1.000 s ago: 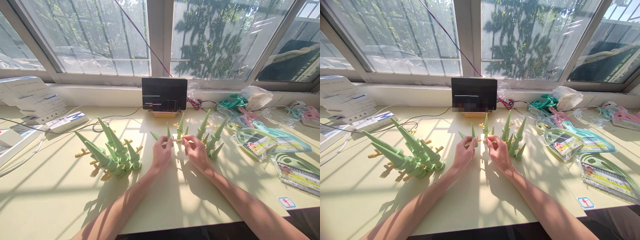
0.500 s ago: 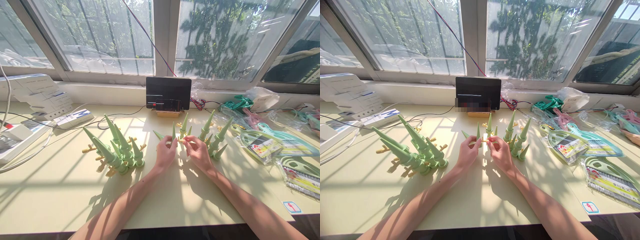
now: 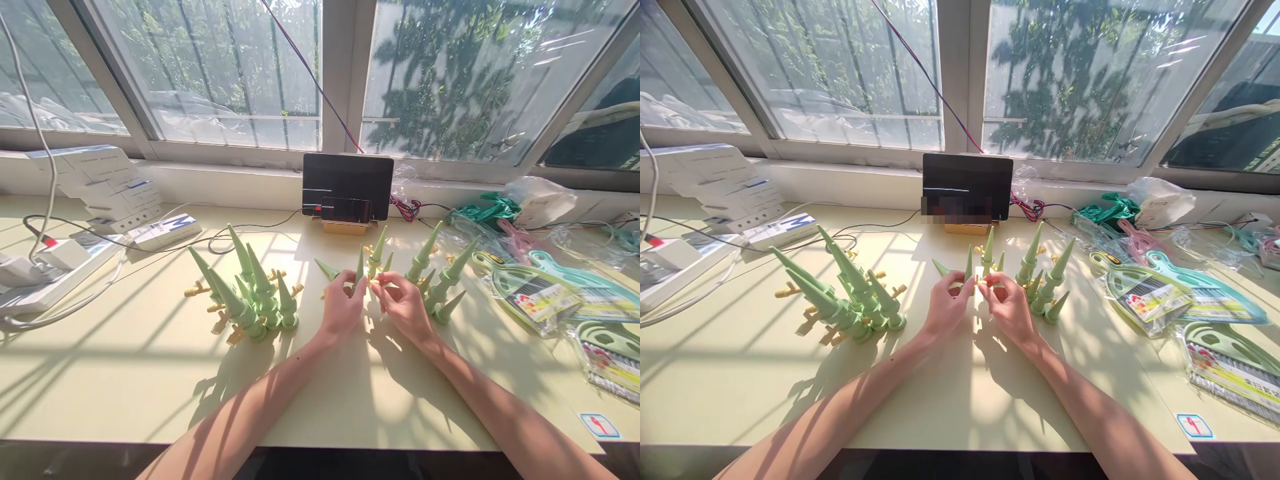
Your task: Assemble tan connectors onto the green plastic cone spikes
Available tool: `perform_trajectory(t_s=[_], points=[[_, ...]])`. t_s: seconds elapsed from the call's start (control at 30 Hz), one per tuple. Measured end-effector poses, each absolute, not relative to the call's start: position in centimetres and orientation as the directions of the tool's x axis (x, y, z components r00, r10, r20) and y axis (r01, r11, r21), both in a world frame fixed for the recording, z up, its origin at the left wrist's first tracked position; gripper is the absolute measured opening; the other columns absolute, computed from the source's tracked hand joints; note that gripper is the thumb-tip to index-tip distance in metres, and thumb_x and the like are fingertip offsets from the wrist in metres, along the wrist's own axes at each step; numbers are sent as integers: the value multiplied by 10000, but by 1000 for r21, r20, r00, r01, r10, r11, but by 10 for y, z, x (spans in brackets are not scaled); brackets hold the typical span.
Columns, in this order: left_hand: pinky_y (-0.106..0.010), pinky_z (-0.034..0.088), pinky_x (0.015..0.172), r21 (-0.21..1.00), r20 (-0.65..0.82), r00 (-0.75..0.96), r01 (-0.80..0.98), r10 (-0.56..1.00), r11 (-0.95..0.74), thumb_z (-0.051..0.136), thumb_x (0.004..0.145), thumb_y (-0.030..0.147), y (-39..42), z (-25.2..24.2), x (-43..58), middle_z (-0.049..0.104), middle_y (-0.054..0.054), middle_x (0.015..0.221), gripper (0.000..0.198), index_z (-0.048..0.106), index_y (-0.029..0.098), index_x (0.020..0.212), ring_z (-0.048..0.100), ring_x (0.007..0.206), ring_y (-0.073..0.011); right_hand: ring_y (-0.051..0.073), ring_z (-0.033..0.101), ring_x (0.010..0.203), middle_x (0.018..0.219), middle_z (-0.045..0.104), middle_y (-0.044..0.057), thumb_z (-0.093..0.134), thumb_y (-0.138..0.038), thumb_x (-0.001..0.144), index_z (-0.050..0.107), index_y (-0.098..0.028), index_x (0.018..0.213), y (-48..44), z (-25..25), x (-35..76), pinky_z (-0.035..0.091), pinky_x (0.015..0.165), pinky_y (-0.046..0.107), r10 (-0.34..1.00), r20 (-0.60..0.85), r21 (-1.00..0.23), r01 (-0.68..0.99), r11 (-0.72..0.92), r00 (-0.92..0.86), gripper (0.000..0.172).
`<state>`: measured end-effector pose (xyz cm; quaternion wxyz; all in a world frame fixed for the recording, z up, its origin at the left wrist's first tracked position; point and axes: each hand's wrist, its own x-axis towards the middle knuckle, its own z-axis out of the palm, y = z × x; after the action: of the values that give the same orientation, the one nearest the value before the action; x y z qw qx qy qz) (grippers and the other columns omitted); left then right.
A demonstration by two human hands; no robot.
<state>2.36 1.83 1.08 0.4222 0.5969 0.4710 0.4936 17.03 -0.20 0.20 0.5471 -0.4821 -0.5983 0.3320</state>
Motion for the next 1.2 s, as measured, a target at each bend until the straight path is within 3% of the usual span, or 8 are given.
perform_trajectory(t_s=[0.47, 0.67, 0.9, 1.2], points=[[-270, 449, 595, 967, 206, 63, 137, 977, -213, 608, 894, 460, 17, 11, 24, 725, -46, 915, 276, 668, 191, 880, 644, 622, -138, 179, 510, 497, 803, 632, 58, 639, -557, 860, 625, -256, 900, -5, 6, 169, 452, 475, 367, 951, 301, -933, 228, 277, 77, 304], [-272, 456, 596, 966, 211, 72, 135, 975, -219, 604, 897, 455, 16, 12, 24, 724, -48, 920, 271, 667, 192, 884, 651, 643, -143, 146, 496, 476, 776, 603, 23, 641, -530, 878, 611, -239, 870, -4, 5, 170, 422, 452, 324, 948, 311, -932, 220, 290, 66, 293], [-273, 464, 604, 963, 226, 88, 129, 970, -236, 607, 894, 457, 15, 11, 25, 719, -52, 919, 277, 656, 184, 888, 658, 667, -151, 116, 451, 456, 563, 473, -55, 620, -525, 909, 572, -211, 817, -5, 6, 170, 371, 459, 260, 951, 305, -925, 254, 281, 57, 331], [-264, 453, 589, 962, 226, 84, 140, 970, -236, 602, 897, 451, 13, 14, 25, 719, -44, 900, 264, 657, 193, 883, 652, 662, -149, 117, 446, 472, 537, 464, -51, 581, -545, 931, 571, -200, 745, -4, 6, 170, 365, 484, 257, 947, 318, -913, 283, 293, 47, 393]])
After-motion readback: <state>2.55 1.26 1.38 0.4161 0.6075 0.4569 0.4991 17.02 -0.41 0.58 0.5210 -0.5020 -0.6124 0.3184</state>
